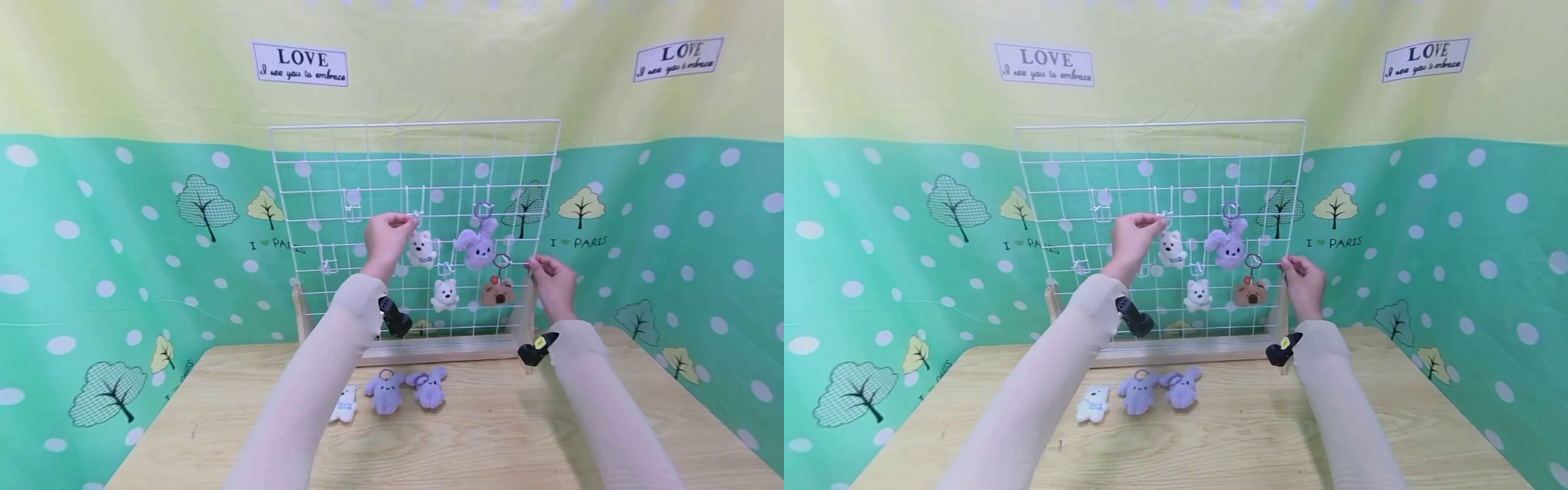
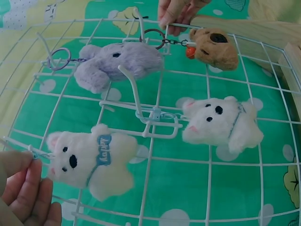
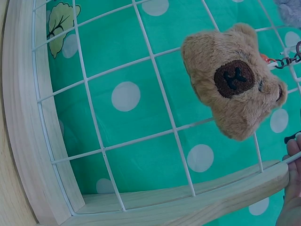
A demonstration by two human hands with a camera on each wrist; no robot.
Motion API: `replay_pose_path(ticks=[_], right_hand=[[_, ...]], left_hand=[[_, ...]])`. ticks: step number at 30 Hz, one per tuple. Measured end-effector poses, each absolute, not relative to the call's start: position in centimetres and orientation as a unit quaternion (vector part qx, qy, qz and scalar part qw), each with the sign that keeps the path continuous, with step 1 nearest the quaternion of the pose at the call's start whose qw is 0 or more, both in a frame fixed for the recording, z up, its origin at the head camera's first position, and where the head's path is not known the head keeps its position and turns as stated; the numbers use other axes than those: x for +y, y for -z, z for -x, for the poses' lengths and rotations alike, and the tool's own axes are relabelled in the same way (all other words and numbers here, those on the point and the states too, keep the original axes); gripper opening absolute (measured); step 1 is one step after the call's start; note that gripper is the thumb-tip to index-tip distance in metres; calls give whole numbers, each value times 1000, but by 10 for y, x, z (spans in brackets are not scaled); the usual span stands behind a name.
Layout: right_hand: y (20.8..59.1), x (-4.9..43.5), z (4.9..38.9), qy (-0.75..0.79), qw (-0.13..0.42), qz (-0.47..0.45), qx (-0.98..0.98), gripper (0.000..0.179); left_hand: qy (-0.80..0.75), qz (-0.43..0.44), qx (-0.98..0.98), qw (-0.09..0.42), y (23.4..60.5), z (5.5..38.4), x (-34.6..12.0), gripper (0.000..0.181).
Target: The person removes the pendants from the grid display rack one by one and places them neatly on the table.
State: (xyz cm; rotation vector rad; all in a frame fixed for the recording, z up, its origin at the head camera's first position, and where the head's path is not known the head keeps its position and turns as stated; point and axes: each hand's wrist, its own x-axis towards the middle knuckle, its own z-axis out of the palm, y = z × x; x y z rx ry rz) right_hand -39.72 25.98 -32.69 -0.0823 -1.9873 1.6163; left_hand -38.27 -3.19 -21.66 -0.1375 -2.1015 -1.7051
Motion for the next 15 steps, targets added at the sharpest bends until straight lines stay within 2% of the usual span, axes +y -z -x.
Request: replay_pose_path(ticks=[5, 15], right_hand=[[327, 262, 397, -607, 281, 35, -743, 43], [327, 260, 398, -607, 285, 33, -741, 43]], left_hand=[[618, 67, -757, 200, 216, 379, -33, 13], [637, 93, -737, 205, 217, 366, -37, 12]])
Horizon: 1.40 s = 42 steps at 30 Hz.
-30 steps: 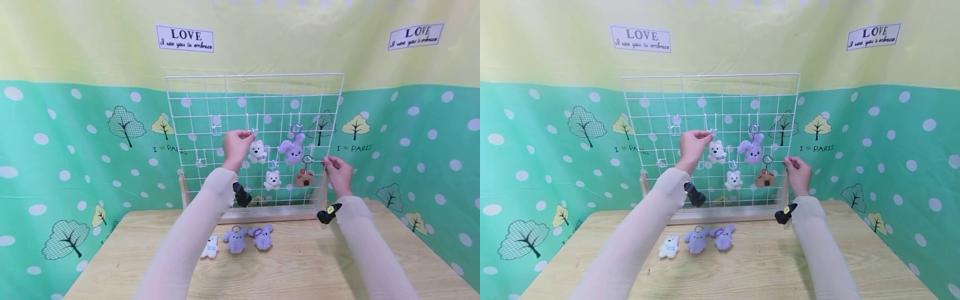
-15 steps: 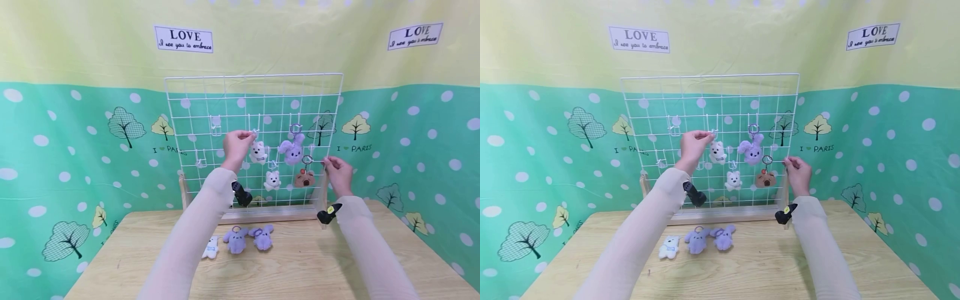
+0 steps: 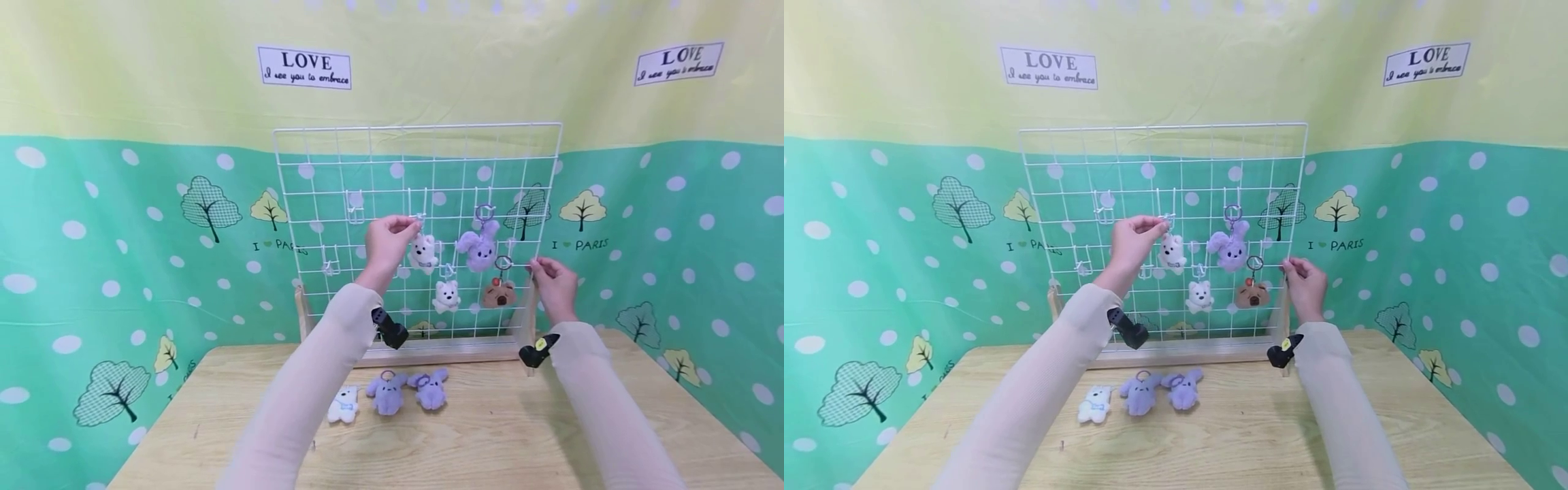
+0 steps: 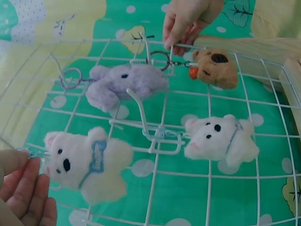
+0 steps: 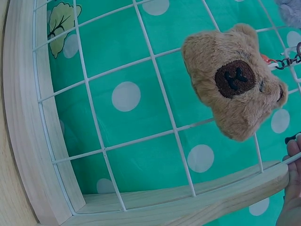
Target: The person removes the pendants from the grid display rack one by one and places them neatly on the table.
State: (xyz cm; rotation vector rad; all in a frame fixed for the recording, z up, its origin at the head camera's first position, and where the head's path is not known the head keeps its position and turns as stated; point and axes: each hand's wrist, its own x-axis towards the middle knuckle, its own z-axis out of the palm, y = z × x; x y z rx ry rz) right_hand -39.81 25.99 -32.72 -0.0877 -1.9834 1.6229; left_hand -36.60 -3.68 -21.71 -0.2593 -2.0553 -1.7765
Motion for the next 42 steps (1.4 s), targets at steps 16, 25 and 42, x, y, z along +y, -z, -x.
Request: replay_pose_path(ticks=[16, 25, 42], right_hand=[[327, 261, 396, -596, 287, 39, -749, 44], [325, 260, 395, -596, 284, 43, -750, 43], [324, 258, 393, -588, 283, 44, -756, 45]], left_hand=[[649, 143, -719, 203, 212, 339, -37, 13], [666, 159, -701, 199, 217, 318, -54, 17], [647, 106, -729, 197, 253, 289, -116, 22]])
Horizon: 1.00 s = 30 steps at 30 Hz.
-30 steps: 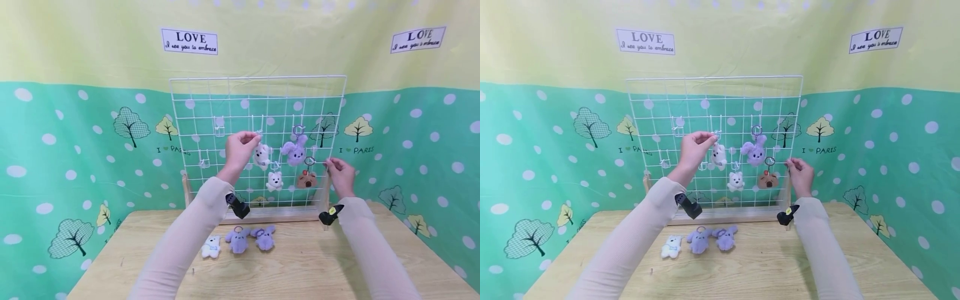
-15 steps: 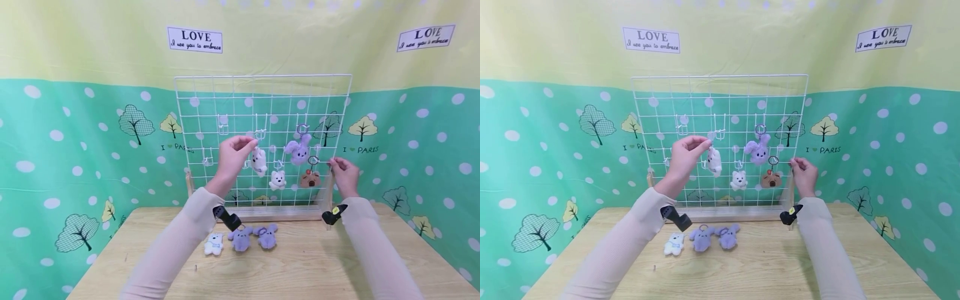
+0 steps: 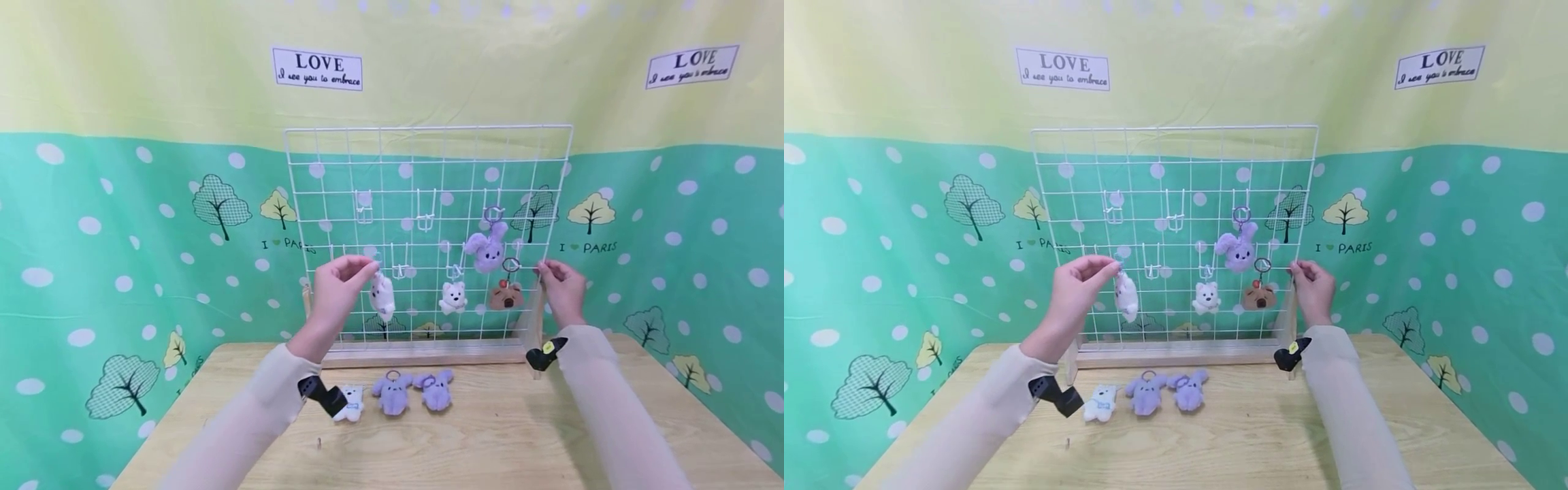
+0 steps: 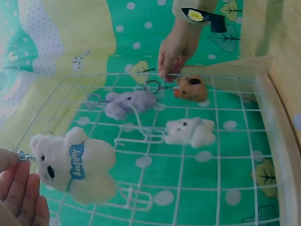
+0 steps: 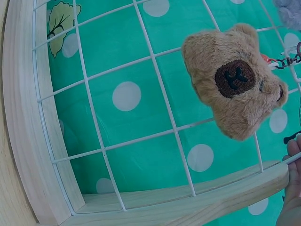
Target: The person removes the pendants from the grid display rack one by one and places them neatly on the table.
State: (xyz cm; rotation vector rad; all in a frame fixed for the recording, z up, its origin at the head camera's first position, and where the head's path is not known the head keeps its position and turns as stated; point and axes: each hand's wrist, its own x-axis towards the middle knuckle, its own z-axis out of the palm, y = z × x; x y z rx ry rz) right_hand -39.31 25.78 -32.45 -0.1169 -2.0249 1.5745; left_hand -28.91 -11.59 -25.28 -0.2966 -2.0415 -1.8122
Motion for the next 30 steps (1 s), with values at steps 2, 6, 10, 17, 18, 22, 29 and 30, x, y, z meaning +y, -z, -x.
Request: replay_pose_path(ticks=[2, 6, 10, 17, 18, 22, 29, 30], right_hand=[[326, 259, 394, -585, 283, 44, -759, 45], [328, 260, 395, -584, 284, 42, -759, 45], [328, 260, 395, -585, 285, 40, -758, 46], [326, 258, 394, -591, 286, 35, -754, 44], [326, 258, 394, -590, 286, 33, -754, 44], [326, 259, 394, -591, 287, 28, -754, 45], [329, 260, 397, -590, 287, 33, -754, 46], [329, 260, 397, -589, 287, 34, -755, 46]], left_hand=[[638, 95, -739, 193, 260, 287, -122, 22], [633, 93, -746, 187, 274, 286, -132, 21], [630, 95, -749, 183, 287, 287, -142, 21], [621, 80, -759, 177, 308, 289, -156, 24], [621, 77, -760, 177, 311, 289, -158, 24], [615, 67, -765, 178, 321, 288, -165, 23], [611, 45, -773, 166, 337, 283, -177, 23], [610, 42, -774, 164, 340, 282, -179, 24]])
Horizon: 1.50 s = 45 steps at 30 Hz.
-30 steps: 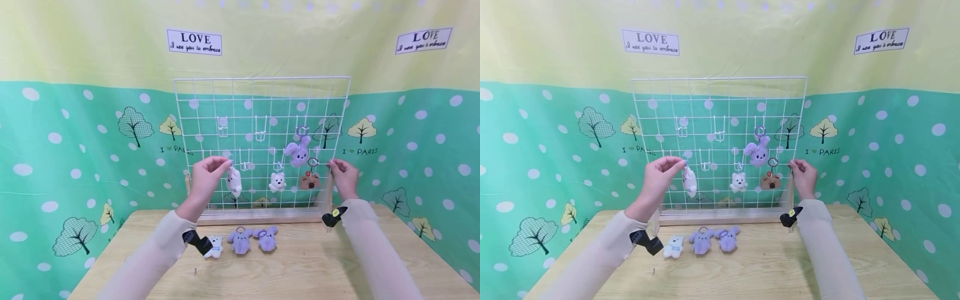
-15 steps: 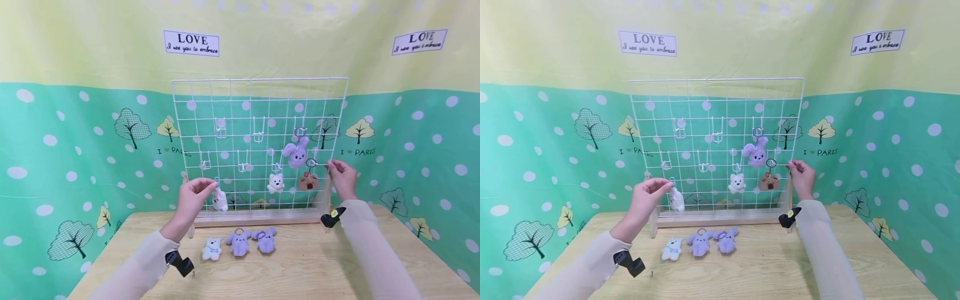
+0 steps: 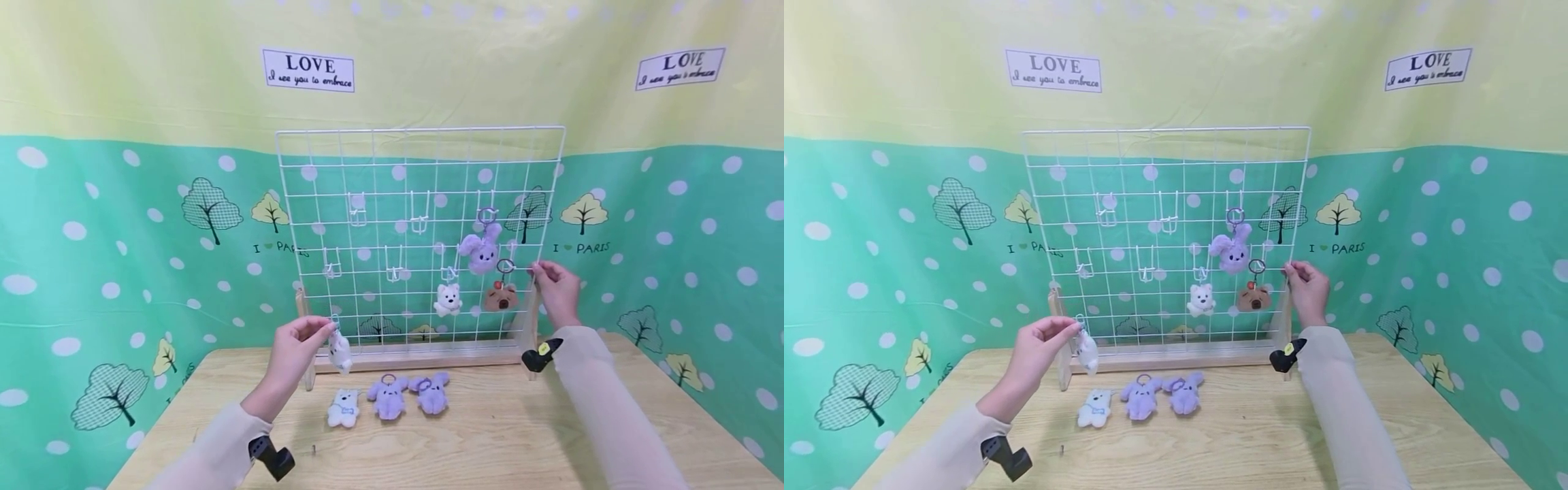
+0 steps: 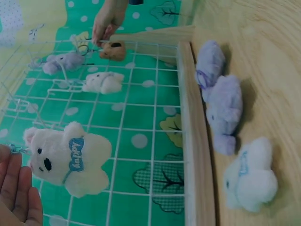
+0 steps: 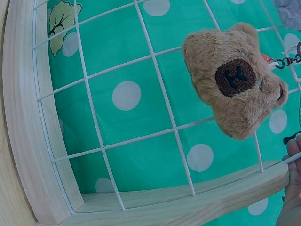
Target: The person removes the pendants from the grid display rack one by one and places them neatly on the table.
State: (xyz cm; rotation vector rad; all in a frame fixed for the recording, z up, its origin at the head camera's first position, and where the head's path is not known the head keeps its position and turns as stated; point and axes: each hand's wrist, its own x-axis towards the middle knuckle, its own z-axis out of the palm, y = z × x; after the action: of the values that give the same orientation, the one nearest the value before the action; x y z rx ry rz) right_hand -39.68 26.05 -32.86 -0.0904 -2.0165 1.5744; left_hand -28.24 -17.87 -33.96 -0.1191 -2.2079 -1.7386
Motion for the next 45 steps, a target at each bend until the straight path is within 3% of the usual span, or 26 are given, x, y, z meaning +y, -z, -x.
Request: replay_pose_path(ticks=[34, 45], right_hand=[[328, 260, 395, -596, 292, 22, -748, 44], [326, 258, 394, -609, 294, 19, -736, 41]], left_hand=[[583, -76, -801, 113, 428, 251, -239, 21], [589, -76, -797, 108, 438, 270, -231, 24]])
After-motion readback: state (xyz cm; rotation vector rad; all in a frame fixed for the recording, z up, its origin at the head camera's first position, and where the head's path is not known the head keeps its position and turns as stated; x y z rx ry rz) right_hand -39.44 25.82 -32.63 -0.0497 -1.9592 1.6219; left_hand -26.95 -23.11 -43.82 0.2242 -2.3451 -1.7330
